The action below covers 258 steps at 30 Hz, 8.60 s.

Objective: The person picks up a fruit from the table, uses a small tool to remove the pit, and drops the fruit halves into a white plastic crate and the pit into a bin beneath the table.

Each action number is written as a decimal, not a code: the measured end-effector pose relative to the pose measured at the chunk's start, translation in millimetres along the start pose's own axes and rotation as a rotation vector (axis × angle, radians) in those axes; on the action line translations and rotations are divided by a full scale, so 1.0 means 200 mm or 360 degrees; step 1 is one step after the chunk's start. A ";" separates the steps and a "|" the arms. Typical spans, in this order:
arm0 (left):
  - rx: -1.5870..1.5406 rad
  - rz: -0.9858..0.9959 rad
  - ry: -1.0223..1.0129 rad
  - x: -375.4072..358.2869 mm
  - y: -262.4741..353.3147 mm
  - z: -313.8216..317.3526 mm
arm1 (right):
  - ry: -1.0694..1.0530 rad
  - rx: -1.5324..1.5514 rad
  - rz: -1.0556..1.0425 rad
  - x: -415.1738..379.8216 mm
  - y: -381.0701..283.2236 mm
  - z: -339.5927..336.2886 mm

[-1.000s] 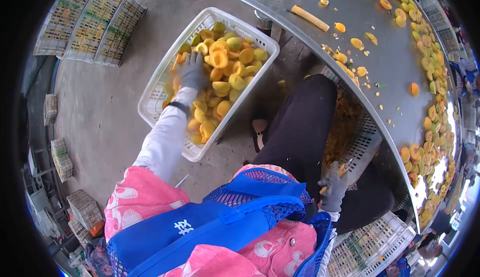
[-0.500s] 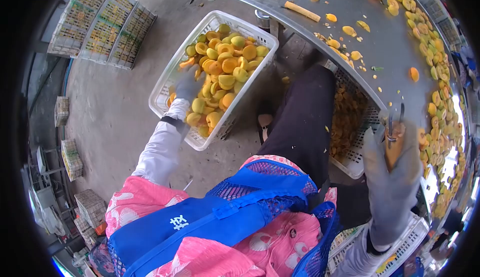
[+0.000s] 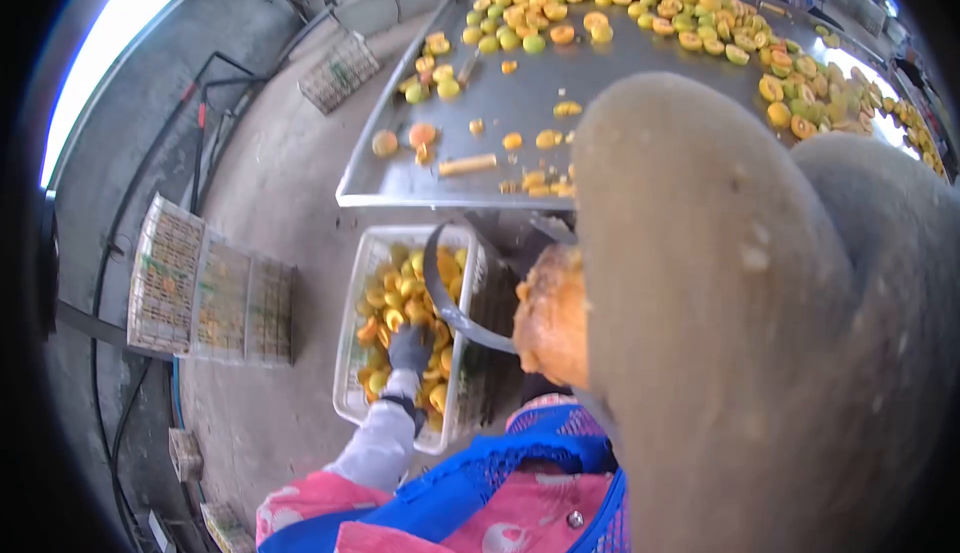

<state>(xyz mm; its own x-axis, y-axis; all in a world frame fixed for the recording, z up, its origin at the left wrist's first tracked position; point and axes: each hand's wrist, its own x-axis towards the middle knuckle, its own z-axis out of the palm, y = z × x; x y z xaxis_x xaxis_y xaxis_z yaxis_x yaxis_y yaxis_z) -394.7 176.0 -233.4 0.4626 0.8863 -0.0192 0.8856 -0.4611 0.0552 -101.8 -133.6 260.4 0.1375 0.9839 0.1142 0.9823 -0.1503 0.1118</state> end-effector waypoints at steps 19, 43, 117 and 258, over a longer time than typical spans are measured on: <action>-0.1120 0.1135 -0.0175 0.31 1.85 -0.99 | 0.0779 0.1579 0.1700 -0.63 1.41 1.03; -0.0325 0.2174 -0.0084 0.68 4.51 -0.49 | 0.0122 0.0089 0.2253 -0.58 2.34 1.97; -0.2834 0.0167 -0.1411 -0.14 2.05 -0.59 | 0.0537 0.3629 0.1695 -0.51 0.27 1.77; -0.2335 0.0930 -0.1249 0.03 1.98 -0.93 | 0.0930 0.2347 0.1439 -0.32 0.47 1.34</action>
<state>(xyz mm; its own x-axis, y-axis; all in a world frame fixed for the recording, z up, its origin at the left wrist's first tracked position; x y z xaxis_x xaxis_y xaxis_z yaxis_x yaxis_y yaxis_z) -47.6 6.6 -25.7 0.9760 0.2034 -0.0782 0.0534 0.1246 0.9908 16.4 -184.3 -1.0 0.8907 0.4533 -0.0345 -0.0187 -0.0393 -0.9991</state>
